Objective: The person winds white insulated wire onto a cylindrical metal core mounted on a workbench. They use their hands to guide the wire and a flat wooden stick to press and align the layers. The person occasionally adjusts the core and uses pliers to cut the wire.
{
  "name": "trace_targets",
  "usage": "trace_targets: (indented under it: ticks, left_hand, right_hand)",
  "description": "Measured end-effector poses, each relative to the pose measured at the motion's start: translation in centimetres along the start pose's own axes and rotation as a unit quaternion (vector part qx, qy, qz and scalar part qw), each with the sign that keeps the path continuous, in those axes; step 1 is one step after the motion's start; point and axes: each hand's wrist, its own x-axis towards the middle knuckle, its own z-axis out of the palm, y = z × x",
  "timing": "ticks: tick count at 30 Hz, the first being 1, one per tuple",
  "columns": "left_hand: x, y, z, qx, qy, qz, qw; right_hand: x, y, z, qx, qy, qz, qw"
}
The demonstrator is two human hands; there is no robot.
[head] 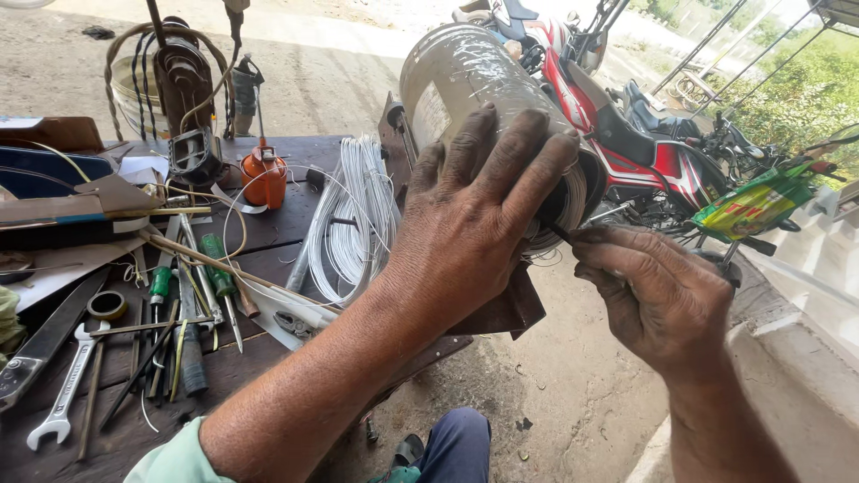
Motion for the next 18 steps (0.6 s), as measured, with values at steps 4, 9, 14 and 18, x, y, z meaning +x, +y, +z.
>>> trace_targets:
  ticks: [4,9,14,18]
  left_hand:
    - [-0.2,-0.2,0.3,-0.007,0.004,-0.005,1.0]
    - [-0.3,-0.4,0.3,-0.023,0.006,-0.004,1.0]
    - [-0.2,-0.5,0.5,-0.025,-0.009,-0.006,1.0]
    - [-0.2,-0.6,0.8,-0.03,-0.022,-0.014,0.999]
  right_hand:
    - [1.7,0.2,-0.8,-0.005,-0.053,-0.026,0.998]
    - [1.7,0.7,-0.1,-0.018,-0.038,-0.016,0.999]
    - [-0.6,0.9,1.0,-0.022,0.023,0.017,0.999]
    - [-1.9,0.9,2.0,0.019,0.078,0.037,0.996]
